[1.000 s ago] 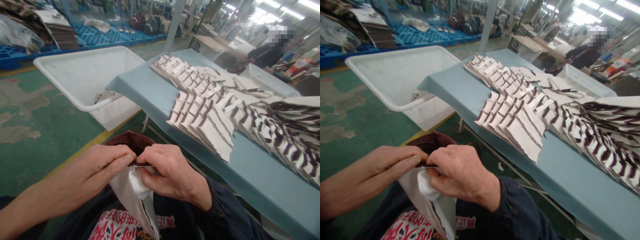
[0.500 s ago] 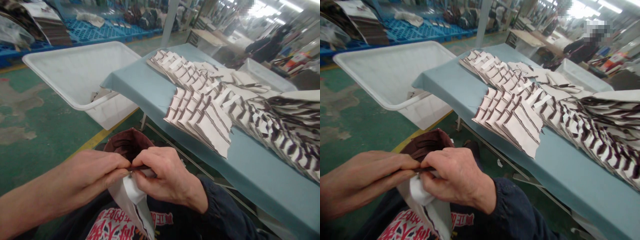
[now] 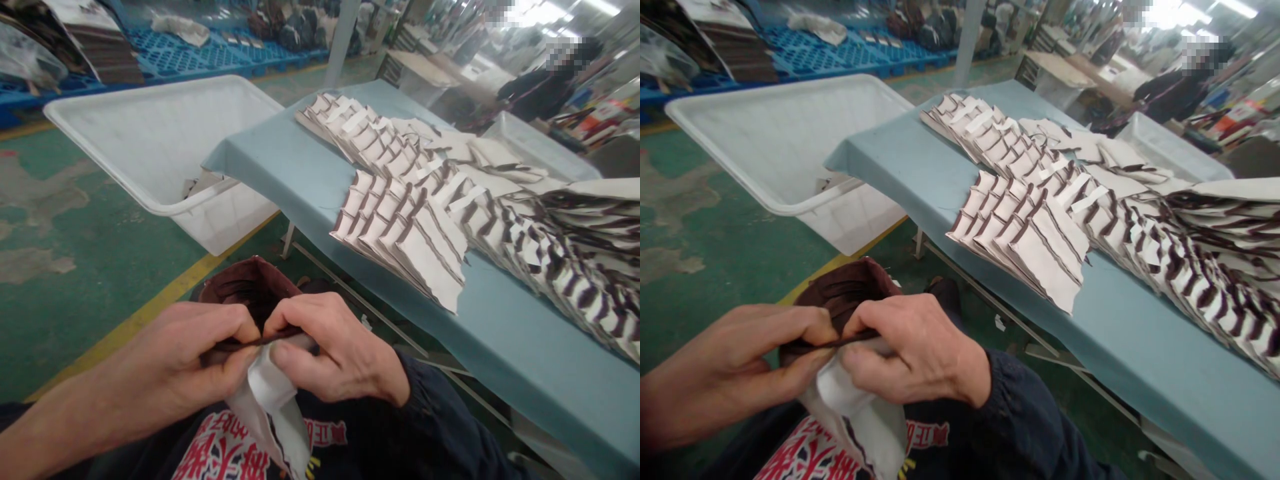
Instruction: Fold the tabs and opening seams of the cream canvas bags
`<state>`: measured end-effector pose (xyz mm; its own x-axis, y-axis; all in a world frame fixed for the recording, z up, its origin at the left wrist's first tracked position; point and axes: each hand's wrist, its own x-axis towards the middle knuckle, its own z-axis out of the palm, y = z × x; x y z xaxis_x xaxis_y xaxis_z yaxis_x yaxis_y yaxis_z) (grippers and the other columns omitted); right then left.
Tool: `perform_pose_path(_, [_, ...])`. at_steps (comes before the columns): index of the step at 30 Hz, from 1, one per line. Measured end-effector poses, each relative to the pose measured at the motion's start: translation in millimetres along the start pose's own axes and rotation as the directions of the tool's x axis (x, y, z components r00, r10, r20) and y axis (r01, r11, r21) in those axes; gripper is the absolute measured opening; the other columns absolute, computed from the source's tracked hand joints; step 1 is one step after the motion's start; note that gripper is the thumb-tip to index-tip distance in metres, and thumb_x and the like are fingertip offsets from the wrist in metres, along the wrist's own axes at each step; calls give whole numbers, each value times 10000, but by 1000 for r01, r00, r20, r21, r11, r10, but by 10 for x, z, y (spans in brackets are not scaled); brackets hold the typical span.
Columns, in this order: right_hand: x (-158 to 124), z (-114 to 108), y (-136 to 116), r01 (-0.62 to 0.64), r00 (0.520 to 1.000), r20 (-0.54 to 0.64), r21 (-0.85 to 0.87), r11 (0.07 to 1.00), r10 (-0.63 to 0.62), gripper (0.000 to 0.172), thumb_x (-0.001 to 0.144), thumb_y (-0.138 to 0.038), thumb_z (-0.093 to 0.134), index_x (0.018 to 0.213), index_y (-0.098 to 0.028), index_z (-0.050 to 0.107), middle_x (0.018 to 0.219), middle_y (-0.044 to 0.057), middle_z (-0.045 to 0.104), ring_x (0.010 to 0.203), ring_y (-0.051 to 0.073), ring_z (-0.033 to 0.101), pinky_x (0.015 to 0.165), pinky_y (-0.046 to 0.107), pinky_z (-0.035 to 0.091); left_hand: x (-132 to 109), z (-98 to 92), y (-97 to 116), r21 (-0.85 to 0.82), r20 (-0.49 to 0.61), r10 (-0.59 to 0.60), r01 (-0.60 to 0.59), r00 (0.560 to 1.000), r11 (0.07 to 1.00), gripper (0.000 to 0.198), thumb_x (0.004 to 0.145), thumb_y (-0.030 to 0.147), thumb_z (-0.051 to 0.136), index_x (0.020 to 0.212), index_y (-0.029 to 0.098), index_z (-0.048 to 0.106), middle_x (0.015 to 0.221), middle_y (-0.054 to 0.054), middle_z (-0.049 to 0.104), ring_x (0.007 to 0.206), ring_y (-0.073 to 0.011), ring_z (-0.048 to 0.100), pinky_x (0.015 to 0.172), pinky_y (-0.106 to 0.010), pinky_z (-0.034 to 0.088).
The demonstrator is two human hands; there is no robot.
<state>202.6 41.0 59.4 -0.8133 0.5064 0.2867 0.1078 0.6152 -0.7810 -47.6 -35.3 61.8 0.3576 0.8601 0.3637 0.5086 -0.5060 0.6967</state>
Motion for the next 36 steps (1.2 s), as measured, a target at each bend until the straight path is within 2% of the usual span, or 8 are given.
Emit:
perform_pose_path(4, [72, -30, 46, -17, 997, 79, -34, 999, 20, 447, 1327, -337, 560, 889, -272, 622, 752, -29, 670, 659, 164, 584, 669, 332, 438, 26, 0, -7, -21, -41, 8, -9, 999, 1000, 353, 1154, 175, 593, 828, 272, 687, 637, 120, 663, 467, -78, 610, 488, -192, 406])
perform_pose_path(8, [56, 102, 152, -10, 996, 85, -10, 1000, 10, 443, 1321, -342, 598, 885, -260, 610, 730, -58, 604, 613, 134, 481, 639, 305, 389, 7, -32, -49, -33, -36, 9, -10, 999, 999, 404, 1245, 232, 630, 867, 277, 767, 706, 115, 768, 540, -86, 716, 534, -197, 457])
perform_pose_path(16, [-57, 265, 266, 122, 992, -22, -145, 982, -127, 461, 1371, -340, 478, 953, -247, 651, 819, 3, 708, 718, 168, 623, 715, 312, 456, -66, -145, -229, -149, 185, -60, 88, 981, 985, 427, 1293, 269, 542, 940, 273, 780, 782, 78, 799, 636, -136, 735, 604, -207, 525])
perform_pose_path(21, [-97, 97, 260, 76, 989, 137, -201, 977, -49, 343, 1360, -315, 504, 1098, -236, 710, 904, 26, 778, 783, 189, 685, 757, 306, 512, -120, -68, -259, 199, 53, 124, -132, 991, 971, 470, 1342, 265, 551, 890, 272, 681, 740, 50, 723, 601, -172, 649, 602, -331, 453])
perform_pose_path(25, [-176, 3, 243, 160, 976, 190, -302, 940, -105, 206, 1314, -205, 548, 1238, -203, 739, 1014, 77, 832, 889, 225, 746, 795, 326, 551, -177, 21, -267, 389, -27, 227, -199, 973, 900, 587, 1415, 355, 452, 841, 300, 563, 697, 57, 620, 585, -192, 544, 603, -371, 410])
perform_pose_path(29, [-238, 12, 242, 220, 971, 167, -325, 920, -173, 170, 1310, -170, 573, 1311, -192, 742, 1042, 79, 849, 904, 231, 771, 788, 336, 560, -186, -27, -258, 229, 6, 147, -144, 989, 963, 631, 1432, 493, 418, 850, 292, 555, 670, 79, 601, 528, -151, 552, 563, -353, 383])
perform_pose_path(32, [-231, 47, 237, 262, 964, 126, -340, 903, -233, 161, 1327, -211, 603, 1257, -201, 748, 971, 46, 836, 847, 215, 757, 772, 338, 547, -126, -100, -213, 47, 120, 60, -66, 991, 997, 568, 1402, 548, 522, 926, 284, 683, 725, 80, 729, 560, -139, 660, 557, -330, 412])
perform_pose_path(36, [-180, 73, 159, 323, 944, 52, -365, 873, -327, 212, 1323, -189, 599, 1166, -202, 742, 881, 13, 796, 758, 191, 694, 732, 346, 515, -67, -97, -110, 2, 170, 21, -22, 985, 1000, 580, 1377, 556, 555, 891, 273, 696, 756, 50, 772, 580, -162, 665, 553, -354, 400])
